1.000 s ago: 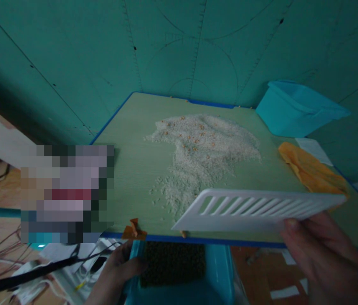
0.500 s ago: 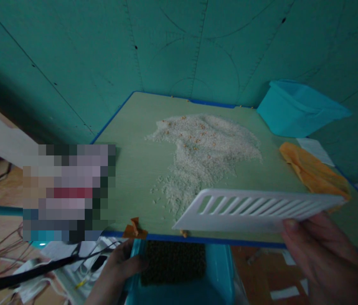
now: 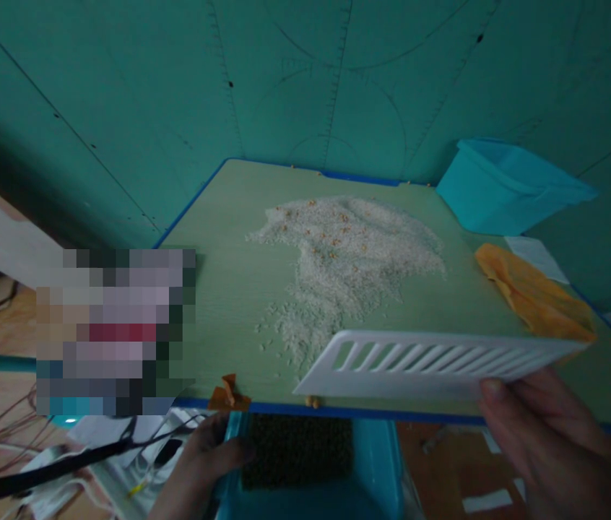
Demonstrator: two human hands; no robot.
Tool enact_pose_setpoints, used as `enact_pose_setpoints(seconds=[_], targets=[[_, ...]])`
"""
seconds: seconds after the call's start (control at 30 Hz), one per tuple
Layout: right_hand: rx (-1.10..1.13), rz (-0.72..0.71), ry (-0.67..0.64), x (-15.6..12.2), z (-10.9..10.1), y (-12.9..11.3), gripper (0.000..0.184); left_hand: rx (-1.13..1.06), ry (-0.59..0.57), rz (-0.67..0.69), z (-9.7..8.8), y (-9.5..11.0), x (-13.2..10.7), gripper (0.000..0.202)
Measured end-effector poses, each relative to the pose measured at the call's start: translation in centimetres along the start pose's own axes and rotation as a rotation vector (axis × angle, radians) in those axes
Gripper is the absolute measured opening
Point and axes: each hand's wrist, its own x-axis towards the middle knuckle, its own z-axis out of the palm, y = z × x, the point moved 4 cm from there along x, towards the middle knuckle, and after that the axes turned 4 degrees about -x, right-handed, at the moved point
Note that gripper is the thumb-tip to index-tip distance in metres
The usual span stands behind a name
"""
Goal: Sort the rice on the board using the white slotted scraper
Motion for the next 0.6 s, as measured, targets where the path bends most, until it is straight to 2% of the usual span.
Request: enact_pose_setpoints(seconds=[0.27, 0.4, 0.5, 0.6], targets=[[0.022, 0.063, -0.051, 0.1, -0.1, 0.9, 0.037, -0.101, 0.025, -0.013, 1.5, 0.4, -1.1, 0.010], [0.022, 0.128, -0.085, -0.6, 0.0, 1.2, 0.040, -0.048, 0.026, 0.014, 1.1, 0.3, -0.9, 0.008], [0.025, 0.161, -0.052, -1.1, 0.1, 0.9, 0.040, -0.005, 0.004, 0.029, 0.6, 0.2, -0.5, 0.006], [-0.058, 0.026, 0.023, -0.5, -0.5, -0.1, 0.038, 0.034, -0.032, 0.020, 0.1, 0.1, -0.2, 0.008]])
